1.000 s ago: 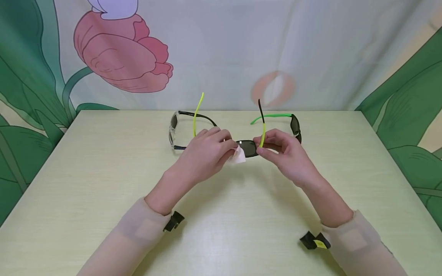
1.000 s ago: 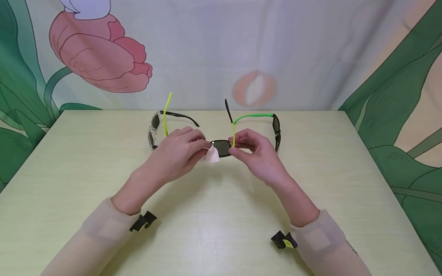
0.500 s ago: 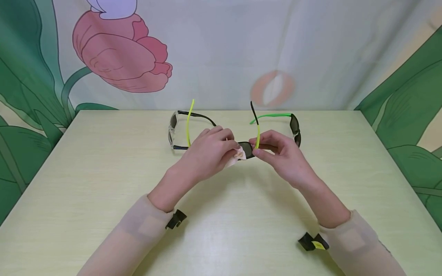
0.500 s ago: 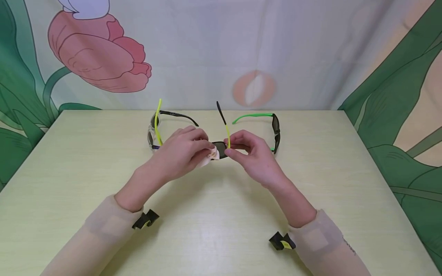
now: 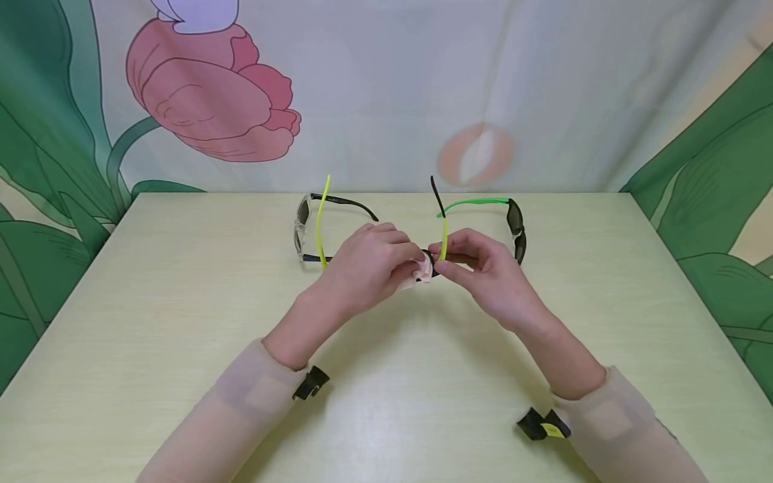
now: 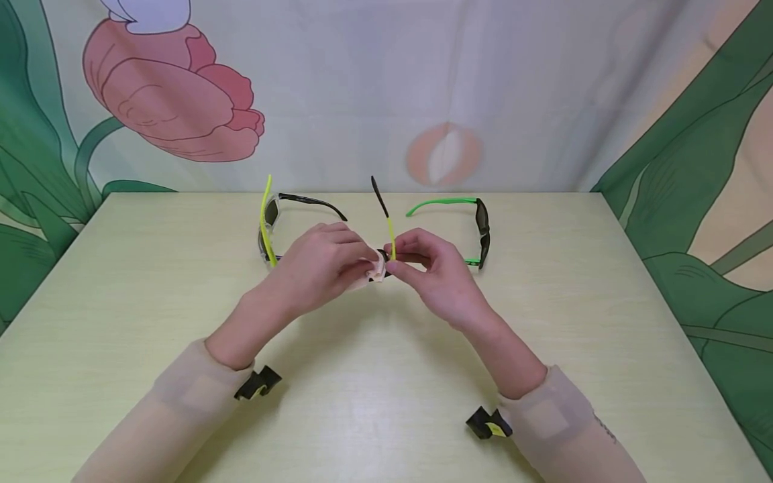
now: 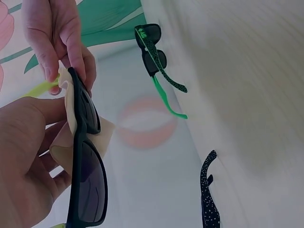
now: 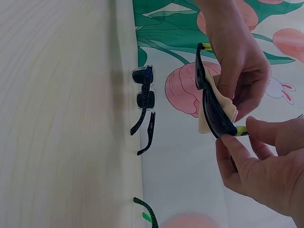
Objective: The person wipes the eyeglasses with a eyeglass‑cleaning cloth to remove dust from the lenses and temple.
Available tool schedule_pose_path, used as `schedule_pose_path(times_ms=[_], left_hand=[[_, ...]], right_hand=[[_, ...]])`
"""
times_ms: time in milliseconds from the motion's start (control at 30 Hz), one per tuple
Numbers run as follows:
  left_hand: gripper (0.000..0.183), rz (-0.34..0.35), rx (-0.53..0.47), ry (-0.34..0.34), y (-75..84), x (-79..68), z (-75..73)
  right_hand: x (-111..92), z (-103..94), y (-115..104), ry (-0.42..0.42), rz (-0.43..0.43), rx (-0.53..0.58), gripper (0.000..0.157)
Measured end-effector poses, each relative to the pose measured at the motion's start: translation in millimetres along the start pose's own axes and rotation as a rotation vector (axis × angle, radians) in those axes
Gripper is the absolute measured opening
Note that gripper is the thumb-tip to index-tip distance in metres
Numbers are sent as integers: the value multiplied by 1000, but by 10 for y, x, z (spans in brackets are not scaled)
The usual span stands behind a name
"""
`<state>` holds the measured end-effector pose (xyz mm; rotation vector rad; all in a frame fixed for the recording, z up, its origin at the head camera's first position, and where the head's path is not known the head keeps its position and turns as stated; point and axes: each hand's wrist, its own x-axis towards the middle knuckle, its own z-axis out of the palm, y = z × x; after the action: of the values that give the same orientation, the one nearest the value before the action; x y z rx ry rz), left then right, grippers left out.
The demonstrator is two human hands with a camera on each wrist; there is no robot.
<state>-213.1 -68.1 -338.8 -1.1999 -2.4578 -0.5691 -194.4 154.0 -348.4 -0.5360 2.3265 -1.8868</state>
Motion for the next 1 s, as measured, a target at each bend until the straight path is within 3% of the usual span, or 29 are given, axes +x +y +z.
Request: schedule_pose_path(times_ms=[600, 1000], left_hand=[[7, -89, 180, -133, 40, -17, -81], [8, -67, 127, -116, 21, 13, -58]], right_hand=[[5, -33, -1, 25, 43, -18, 23], [9, -24, 4, 22, 33, -4, 24]])
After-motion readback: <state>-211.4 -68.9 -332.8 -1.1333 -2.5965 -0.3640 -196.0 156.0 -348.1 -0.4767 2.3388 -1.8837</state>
